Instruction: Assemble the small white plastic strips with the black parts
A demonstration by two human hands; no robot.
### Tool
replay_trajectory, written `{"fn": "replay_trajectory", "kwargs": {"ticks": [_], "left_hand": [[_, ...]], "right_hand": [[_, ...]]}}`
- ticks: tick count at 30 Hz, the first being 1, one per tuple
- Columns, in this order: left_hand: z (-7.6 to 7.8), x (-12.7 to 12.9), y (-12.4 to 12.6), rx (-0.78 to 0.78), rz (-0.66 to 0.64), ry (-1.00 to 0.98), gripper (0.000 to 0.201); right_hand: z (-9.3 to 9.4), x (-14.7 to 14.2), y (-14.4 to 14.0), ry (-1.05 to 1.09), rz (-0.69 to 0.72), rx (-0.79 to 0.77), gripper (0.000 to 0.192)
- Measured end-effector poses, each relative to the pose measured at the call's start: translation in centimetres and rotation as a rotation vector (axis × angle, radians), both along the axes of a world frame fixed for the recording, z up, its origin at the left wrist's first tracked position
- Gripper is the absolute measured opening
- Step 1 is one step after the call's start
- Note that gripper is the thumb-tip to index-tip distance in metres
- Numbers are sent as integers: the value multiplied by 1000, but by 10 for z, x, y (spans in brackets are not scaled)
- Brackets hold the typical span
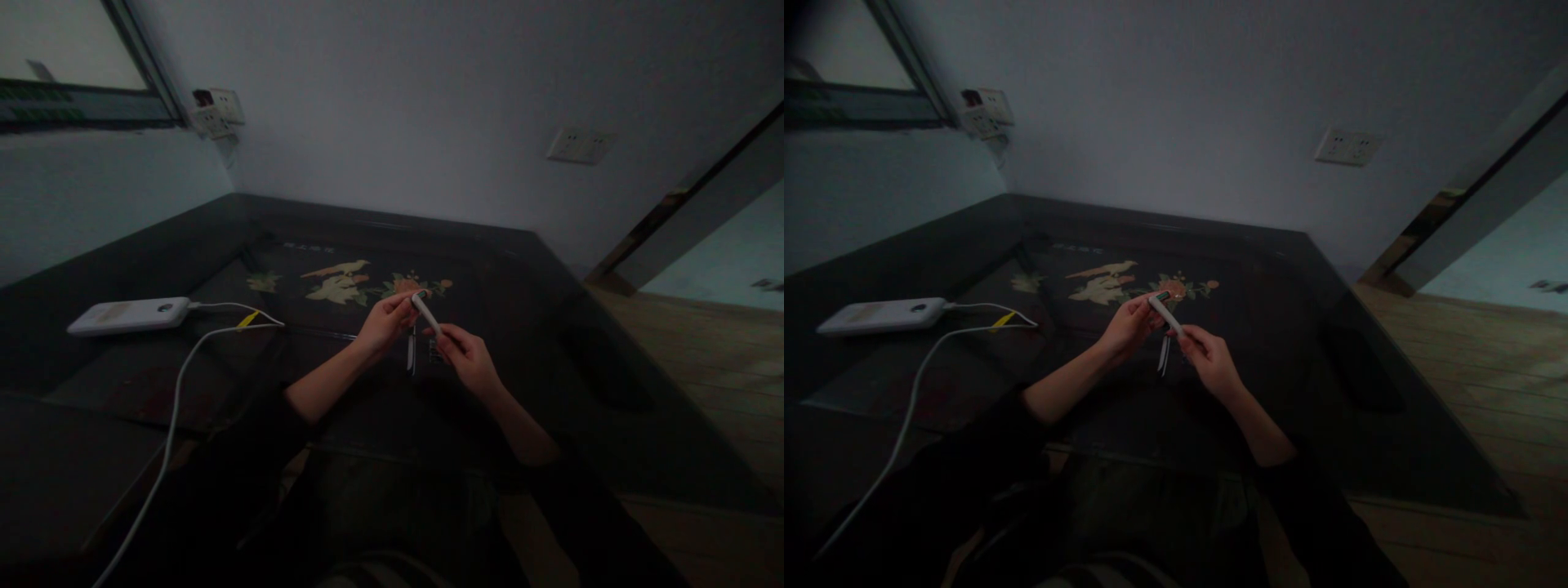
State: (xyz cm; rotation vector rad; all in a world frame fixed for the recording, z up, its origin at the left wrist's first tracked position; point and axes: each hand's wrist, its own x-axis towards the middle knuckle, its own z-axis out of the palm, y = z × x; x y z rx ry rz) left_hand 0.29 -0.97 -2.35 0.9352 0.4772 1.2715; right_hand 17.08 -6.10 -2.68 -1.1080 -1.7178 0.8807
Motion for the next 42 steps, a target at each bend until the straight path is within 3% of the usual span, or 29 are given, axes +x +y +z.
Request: {"fn": "replay_trajectory", "kwargs": {"ticks": [5,11,16,22,28,34,39,42], "left_hand": [[1,-1,-1,-18,6,-4,48],[1,0,0,-4,8,-8,45],[3,-1,-1,-29,18,-3,49],[3,0,-1,2,13,-1,47],[2,-1,-1,-16,20,21,48],[2,0,0,-24,11,-6,50],[4,-1,-2,-38,25,-3,51],[3,0,-1,-28,30,3,49]], "right_hand": [[2,1,1,3,-121,32,37],[2,-1,-1,10,12,-6,37],[2,0,1,28,-104,8,38],[0,-1,0,15,13,-23,38],[2,0,1,25,-118,9,37],[2,-1,-1,-7,2,-10,37],[0,1,3,36,-109,13,39],[0,1,2,33,-81,5,39]]}}
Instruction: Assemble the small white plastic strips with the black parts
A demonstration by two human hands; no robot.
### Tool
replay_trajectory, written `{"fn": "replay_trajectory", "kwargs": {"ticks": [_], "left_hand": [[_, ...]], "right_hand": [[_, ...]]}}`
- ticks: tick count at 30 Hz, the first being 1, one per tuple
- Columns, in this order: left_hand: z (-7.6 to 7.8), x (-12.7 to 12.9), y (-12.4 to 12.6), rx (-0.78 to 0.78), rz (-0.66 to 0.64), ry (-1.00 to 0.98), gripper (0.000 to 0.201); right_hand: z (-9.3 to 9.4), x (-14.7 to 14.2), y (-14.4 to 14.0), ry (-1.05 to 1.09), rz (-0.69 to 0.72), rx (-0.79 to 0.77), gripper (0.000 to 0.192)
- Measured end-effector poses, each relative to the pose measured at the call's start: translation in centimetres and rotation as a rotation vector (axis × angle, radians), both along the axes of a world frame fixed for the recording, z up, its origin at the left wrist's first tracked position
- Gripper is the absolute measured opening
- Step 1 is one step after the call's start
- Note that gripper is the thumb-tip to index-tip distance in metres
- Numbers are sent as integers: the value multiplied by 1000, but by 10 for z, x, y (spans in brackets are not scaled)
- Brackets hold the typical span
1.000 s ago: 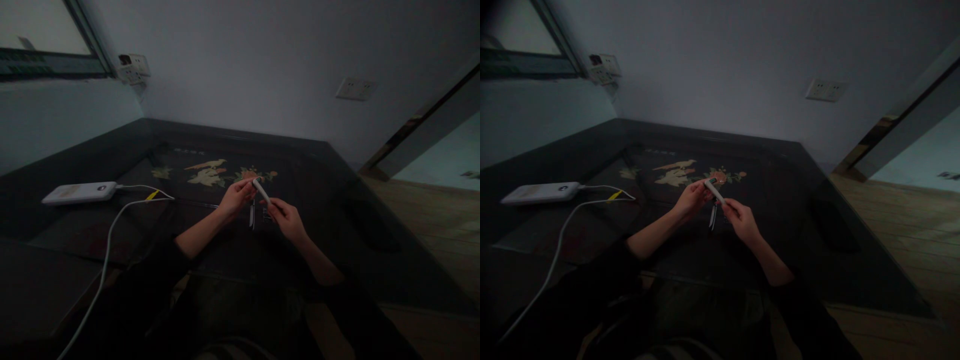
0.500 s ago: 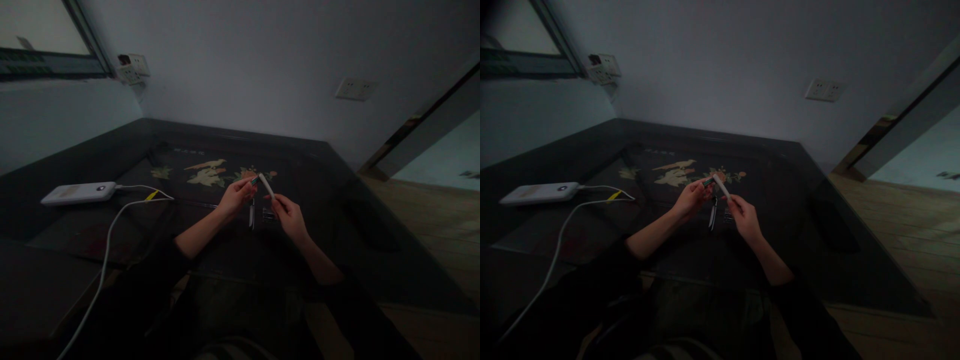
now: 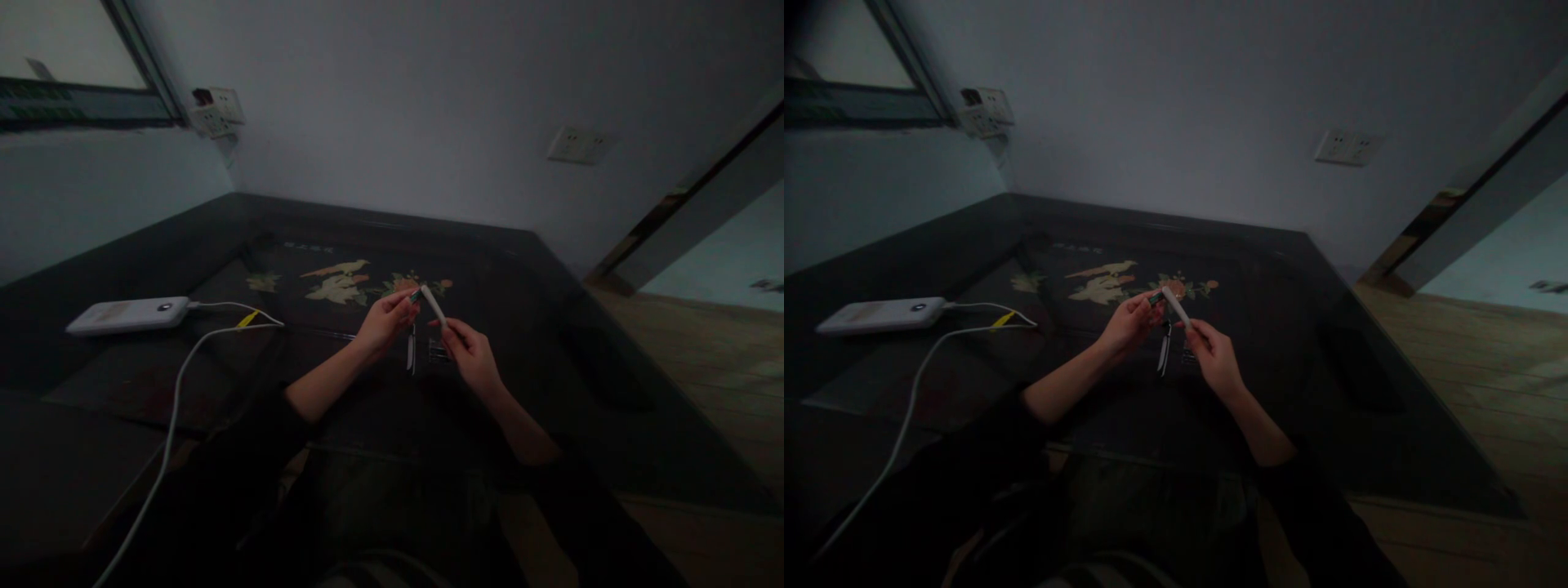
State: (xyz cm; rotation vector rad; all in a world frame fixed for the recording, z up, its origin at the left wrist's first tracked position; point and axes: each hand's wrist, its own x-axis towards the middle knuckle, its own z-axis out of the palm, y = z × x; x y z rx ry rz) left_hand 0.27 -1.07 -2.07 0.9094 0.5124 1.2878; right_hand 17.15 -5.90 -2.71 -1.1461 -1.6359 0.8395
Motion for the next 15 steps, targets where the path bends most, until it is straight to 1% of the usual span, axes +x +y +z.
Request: {"fn": "replay_trajectory", "kwargs": {"ticks": [4,6,10,12,15], "left_hand": [[-2,1,1,27,-18,-5,49],[-1,1,1,28,-19,-7,49],[2,0,-1,19,-11,-13,51],[3,-1,-2,9,-17,-14,52],[3,0,-1,5,-23,-12,51]], "right_hand": [[1,-1,-3,-39,97,9,38],[2,-1,-3,-42,67,15,39],[4,-1,-2,-25,-41,7,40],[3,-2,-2,-11,-35,-12,39],[1,-4,-3,1,49,-51,39]]}}
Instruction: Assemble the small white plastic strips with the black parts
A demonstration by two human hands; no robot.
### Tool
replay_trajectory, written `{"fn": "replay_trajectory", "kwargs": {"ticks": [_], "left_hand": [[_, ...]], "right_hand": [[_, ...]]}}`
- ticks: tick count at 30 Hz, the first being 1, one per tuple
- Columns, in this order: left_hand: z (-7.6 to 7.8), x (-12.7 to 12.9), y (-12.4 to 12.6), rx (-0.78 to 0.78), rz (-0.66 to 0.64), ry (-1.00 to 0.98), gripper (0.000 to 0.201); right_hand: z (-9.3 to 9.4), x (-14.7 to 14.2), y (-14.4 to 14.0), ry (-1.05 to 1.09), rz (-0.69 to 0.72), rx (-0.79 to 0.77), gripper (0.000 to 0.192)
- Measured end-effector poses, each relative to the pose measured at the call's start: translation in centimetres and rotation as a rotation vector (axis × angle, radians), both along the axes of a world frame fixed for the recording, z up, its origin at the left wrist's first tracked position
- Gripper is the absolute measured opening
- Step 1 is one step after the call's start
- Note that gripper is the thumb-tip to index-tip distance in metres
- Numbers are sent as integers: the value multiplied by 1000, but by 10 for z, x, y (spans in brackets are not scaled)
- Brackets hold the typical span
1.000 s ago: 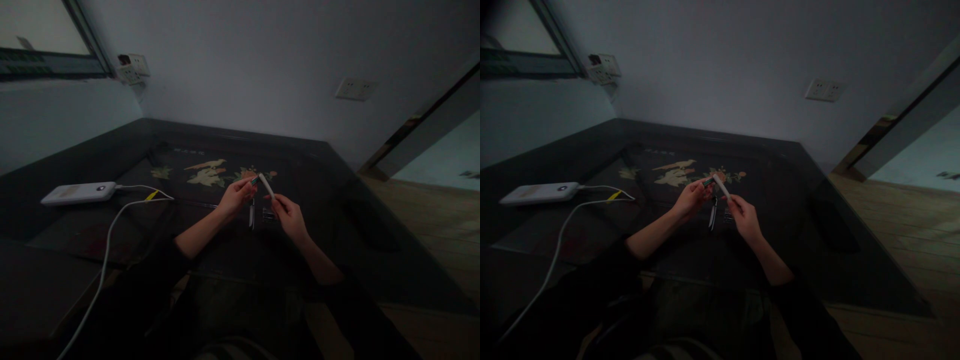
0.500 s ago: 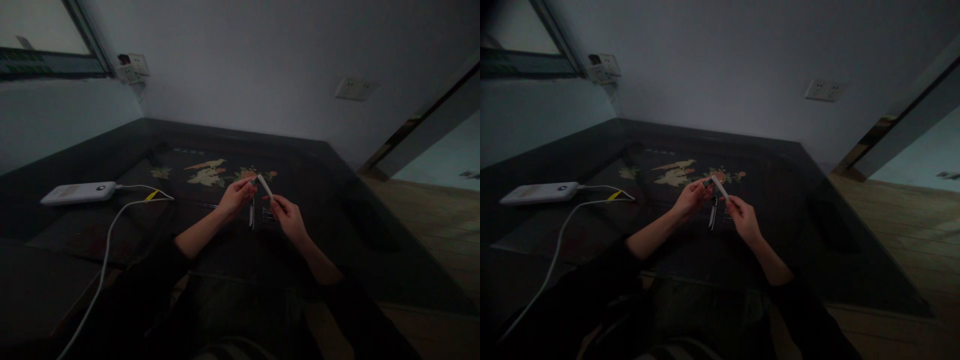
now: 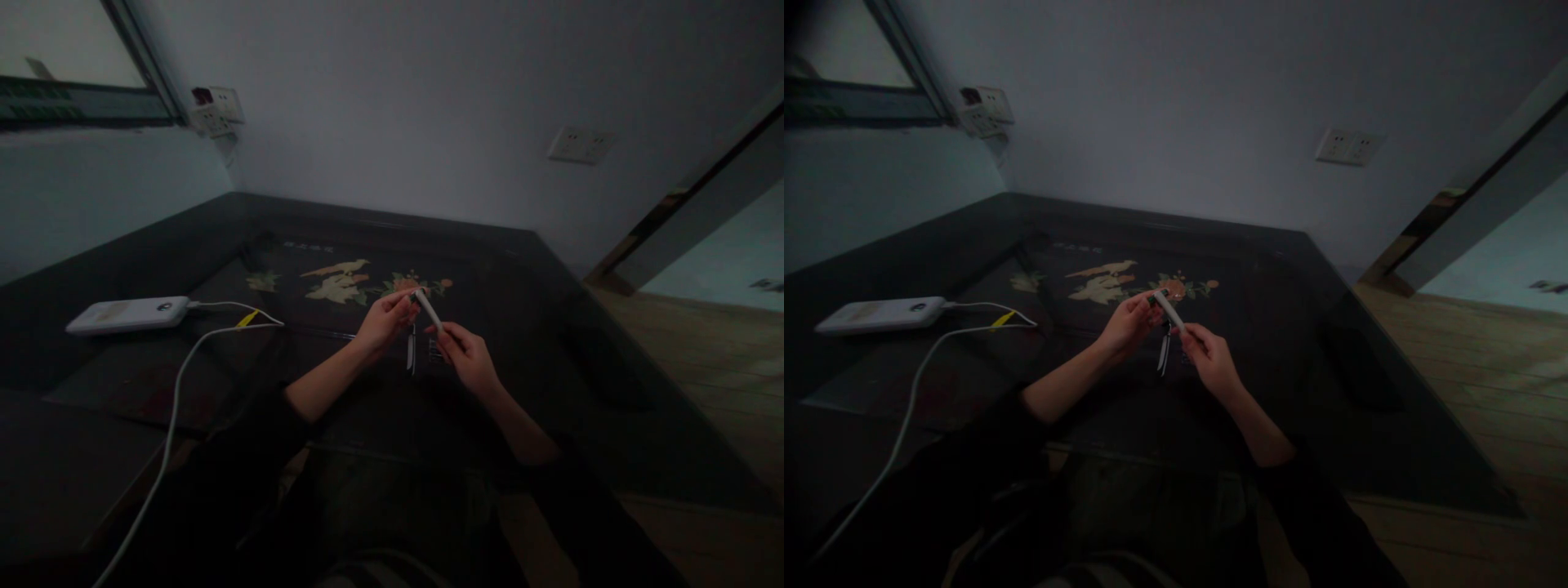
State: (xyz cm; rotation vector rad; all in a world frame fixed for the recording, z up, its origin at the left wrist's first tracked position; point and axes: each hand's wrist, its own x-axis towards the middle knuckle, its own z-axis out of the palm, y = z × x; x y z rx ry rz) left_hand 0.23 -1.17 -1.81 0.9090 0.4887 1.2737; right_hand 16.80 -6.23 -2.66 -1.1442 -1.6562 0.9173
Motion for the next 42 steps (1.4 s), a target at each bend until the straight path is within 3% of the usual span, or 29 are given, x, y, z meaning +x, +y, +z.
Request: {"fn": "replay_trajectory", "kwargs": {"ticks": [3,9,16,23,30,37,42], "left_hand": [[-2,0,1,5,-4,5,50],[-4,0,2,34,0,14,52],[-3,1,2,18,-8,-4,46],[-3,0,0,-3,5,6,49],[-6,2,3,20,-5,10,47],[-6,1,2,-2,4,15,49],[-5,1,2,-1,7,-4,48]], "right_hand": [[-1,0,0,-14,35,11,39],[2,2,3,-1,-81,59,39],[-1,0,-1,-21,51,21,38],[1,2,3,-2,-75,48,39],[-1,0,0,-11,43,19,39],[-3,3,5,-22,-94,78,39],[-3,1,2,8,-38,35,38]]}}
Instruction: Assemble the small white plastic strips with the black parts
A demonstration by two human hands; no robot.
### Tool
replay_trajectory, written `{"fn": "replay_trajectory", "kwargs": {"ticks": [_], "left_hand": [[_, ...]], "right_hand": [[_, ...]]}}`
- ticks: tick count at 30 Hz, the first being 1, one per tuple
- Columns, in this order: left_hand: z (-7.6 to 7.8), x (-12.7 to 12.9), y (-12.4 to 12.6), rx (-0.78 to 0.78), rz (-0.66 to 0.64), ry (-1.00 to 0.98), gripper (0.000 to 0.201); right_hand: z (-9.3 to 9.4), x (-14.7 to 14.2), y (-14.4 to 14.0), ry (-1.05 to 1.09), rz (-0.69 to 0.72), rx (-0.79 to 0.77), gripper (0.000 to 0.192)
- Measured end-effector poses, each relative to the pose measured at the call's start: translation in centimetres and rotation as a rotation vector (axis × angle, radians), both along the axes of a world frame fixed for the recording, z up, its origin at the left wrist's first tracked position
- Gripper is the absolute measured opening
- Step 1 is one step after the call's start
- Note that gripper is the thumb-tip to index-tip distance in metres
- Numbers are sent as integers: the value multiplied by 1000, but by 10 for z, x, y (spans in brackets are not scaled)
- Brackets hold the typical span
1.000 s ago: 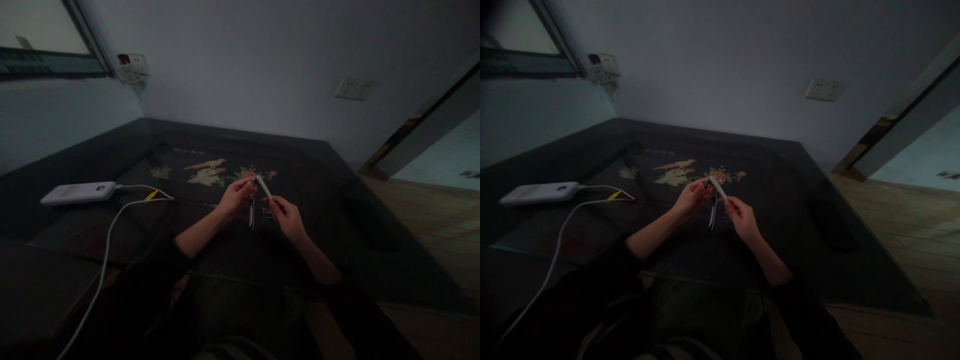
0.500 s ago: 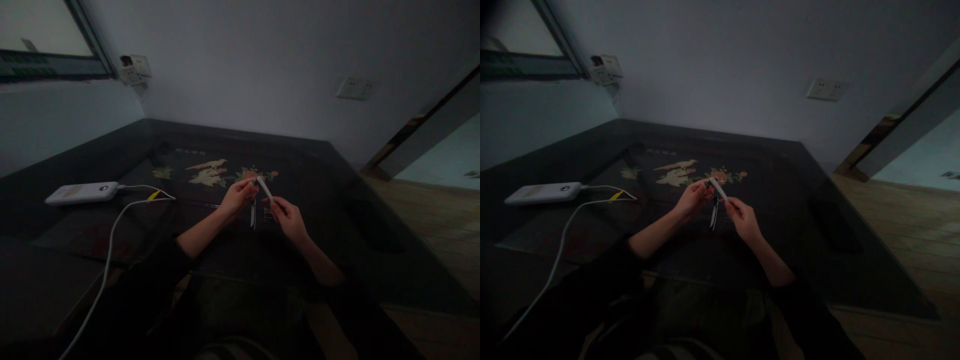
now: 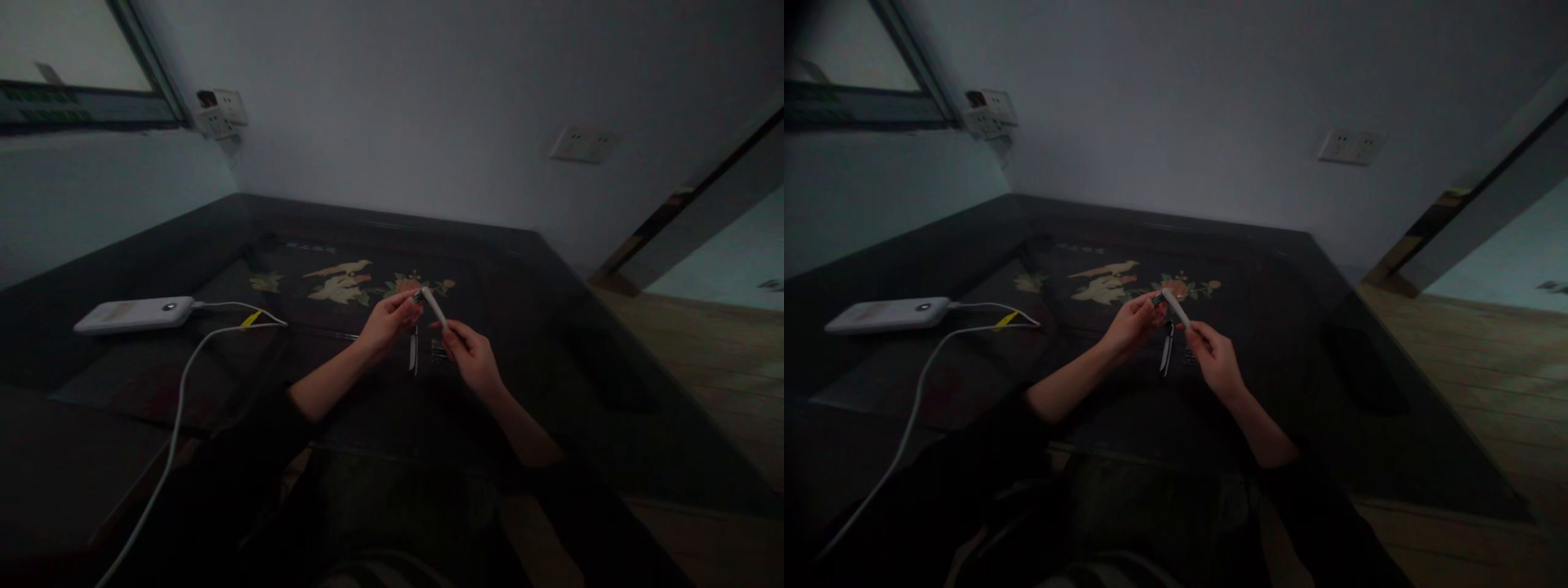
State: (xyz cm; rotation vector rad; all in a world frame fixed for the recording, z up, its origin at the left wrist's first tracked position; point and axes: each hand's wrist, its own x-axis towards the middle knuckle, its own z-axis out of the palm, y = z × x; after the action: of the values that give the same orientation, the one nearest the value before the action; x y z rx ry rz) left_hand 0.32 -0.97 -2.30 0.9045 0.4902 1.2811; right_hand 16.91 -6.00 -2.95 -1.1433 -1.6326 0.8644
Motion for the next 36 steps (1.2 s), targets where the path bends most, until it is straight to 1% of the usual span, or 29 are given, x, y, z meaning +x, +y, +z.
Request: {"fn": "replay_trajectory", "kwargs": {"ticks": [3,5,10,13,15,19,21,26,28,34,36], "left_hand": [[1,1,0,20,-10,7,45],[1,1,0,30,-14,14,45],[0,-1,-1,22,2,19,49],[-2,-1,0,24,4,20,48],[-2,-1,2,19,5,15,47],[-1,0,2,31,0,20,44],[1,0,1,34,1,21,43],[2,-1,-2,15,13,20,47],[1,-1,-1,22,18,28,48],[0,1,2,46,30,22,44],[-1,1,2,36,26,20,46]], "right_hand": [[0,-1,-2,-5,67,-31,39],[0,-1,-2,-15,74,-19,39],[3,1,1,-26,-42,36,38],[4,1,1,-27,-74,38,37],[5,0,-1,-32,-47,27,37],[3,-1,-3,-36,63,4,37],[2,-1,-3,-30,74,-2,37],[2,1,2,-18,-44,13,37],[2,1,2,-25,-63,24,38],[0,0,-2,-54,43,1,39],[0,0,-1,-54,42,7,38]]}}
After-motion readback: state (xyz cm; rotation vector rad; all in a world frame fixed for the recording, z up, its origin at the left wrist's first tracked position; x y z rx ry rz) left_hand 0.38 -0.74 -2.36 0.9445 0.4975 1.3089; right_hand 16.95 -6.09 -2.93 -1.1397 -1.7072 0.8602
